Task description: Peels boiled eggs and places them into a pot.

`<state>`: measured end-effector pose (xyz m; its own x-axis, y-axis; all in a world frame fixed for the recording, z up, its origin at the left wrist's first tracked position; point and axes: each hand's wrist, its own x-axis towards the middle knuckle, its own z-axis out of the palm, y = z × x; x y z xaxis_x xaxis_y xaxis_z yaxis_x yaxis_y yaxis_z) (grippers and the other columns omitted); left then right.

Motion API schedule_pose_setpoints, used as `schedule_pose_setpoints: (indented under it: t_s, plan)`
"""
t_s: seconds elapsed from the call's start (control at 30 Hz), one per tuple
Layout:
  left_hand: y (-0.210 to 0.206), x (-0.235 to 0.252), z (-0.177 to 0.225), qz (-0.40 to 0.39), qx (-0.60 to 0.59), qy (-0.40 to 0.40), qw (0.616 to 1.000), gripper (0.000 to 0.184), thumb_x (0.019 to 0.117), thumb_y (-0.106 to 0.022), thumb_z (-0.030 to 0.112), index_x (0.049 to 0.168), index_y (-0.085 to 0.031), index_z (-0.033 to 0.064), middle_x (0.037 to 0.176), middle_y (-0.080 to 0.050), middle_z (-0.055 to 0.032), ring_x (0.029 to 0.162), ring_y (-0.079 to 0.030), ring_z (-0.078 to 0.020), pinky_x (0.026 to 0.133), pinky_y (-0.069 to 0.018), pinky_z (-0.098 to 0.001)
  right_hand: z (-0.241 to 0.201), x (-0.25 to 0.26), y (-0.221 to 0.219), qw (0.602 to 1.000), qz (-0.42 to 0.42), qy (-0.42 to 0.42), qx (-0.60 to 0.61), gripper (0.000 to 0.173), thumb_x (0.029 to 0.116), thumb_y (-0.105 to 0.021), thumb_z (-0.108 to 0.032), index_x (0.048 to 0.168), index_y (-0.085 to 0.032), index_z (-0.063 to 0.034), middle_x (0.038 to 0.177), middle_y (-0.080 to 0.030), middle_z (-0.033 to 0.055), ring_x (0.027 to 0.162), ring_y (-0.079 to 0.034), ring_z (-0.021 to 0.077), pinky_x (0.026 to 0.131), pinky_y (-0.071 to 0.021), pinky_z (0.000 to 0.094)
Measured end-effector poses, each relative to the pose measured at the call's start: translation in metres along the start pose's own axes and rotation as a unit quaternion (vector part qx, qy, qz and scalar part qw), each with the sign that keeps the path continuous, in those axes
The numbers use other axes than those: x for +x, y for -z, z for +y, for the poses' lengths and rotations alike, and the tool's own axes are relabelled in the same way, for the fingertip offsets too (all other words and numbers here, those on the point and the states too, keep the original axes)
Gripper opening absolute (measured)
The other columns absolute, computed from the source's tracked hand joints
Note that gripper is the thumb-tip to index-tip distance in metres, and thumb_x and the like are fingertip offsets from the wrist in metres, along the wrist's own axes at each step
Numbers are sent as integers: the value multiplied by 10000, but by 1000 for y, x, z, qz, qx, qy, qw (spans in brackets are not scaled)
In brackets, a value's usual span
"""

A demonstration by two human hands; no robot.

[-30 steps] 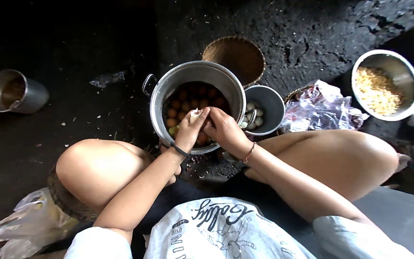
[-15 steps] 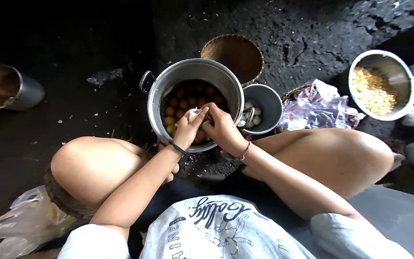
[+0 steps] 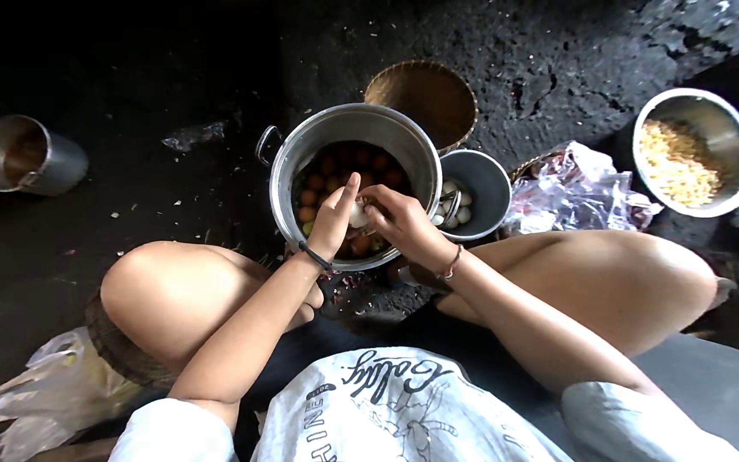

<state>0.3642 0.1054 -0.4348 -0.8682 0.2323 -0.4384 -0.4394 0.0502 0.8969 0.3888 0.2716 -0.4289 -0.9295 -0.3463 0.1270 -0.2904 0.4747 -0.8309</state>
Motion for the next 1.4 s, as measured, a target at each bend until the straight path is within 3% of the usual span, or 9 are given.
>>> schedule_pose_setpoints:
  t_s: [0.2, 0.27, 0.37, 0.57, 0.7, 0.87, 1.03, 1.17, 1.4]
  plan:
    - [3, 0, 4, 0, 46, -29, 999, 616, 1089, -309, 538, 1167, -663, 40, 976, -670, -99, 886, -652, -153, 808, -558, -373, -3, 2, 0, 1000, -10, 3, -11, 245, 1047, -568, -161, 1243, -625, -25, 1057, -686, 121, 877, -683, 154, 788, -589, 315]
    - [2, -1, 5, -2, 44, -29, 999, 598, 1090, -314, 530, 1157, -662, 48, 960, -674, -93, 871, -662, -149, 790, -570, -363, -3, 2, -1, 1000, -4, 6, -20, 239, 1044, -545, -124, 1239, -623, -11, 1039, -686, 134, 848, -680, 168, 767, -586, 323]
    - [1, -1, 6, -7, 47, -34, 998, 569, 1095, -337, 500, 1157, -671, 43, 1028, -685, -96, 971, -659, -148, 896, -543, -388, -6, 0, -2, 999, 4, -7, -37, 234, 1037, -520, -84, 1235, -618, -6, 990, -678, 137, 780, -663, 178, 705, -577, 332]
    - [1, -1, 6, -9, 94, -53, 994, 543, 1100, -353, 468, 1100, -672, 30, 1061, -671, -97, 1034, -628, -141, 940, -496, -401, -8, -1, -5, 998, 17, -13, -65, 242, 978, -544, -23, 1208, -613, 2, 873, -651, 125, 677, -623, 191, 619, -553, 351]
    - [1, 0, 3, -13, 89, -51, 995, 551, 1099, -346, 483, 1083, -669, 37, 990, -668, -94, 948, -645, -152, 873, -534, -396, -5, -4, -4, 999, 19, -43, -21, 266, 955, -575, -4, 1220, -596, -15, 851, -637, 125, 645, -606, 192, 573, -536, 359]
    - [0, -1, 3, -10, 67, -39, 997, 535, 1093, -367, 490, 1079, -658, 41, 961, -657, -105, 887, -648, -172, 780, -553, -386, 4, -5, -5, 992, 25, -106, 64, 206, 1029, -526, -88, 1227, -583, -91, 873, -665, 115, 559, -621, 189, 468, -545, 351]
    - [3, 1, 1, -7, 55, -60, 997, 473, 1091, -410, 458, 1237, -639, 72, 1089, -668, -76, 974, -640, -137, 851, -541, -346, 4, -5, 0, 979, 25, -130, 153, 254, 1079, -500, -297, 1240, -582, -118, 945, -682, 77, 594, -636, 150, 481, -554, 297]
    - [3, 6, -5, 37, 51, -118, 991, 340, 1065, -524, 390, 1040, -582, 56, 859, -618, -45, 805, -608, -110, 773, -515, -308, 12, -7, -9, 976, 11, -115, 186, 322, 1028, -618, -352, 1256, -563, -132, 985, -680, 74, 667, -669, 159, 525, -590, 319]
    - [2, 4, -6, 41, 76, -143, 986, 318, 1082, -480, 377, 1033, -585, 81, 860, -604, -37, 795, -605, -113, 754, -515, -313, 5, -4, -10, 975, 21, -131, 177, 299, 1104, -454, -328, 1264, -557, -97, 892, -669, 93, 616, -667, 147, 525, -594, 299]
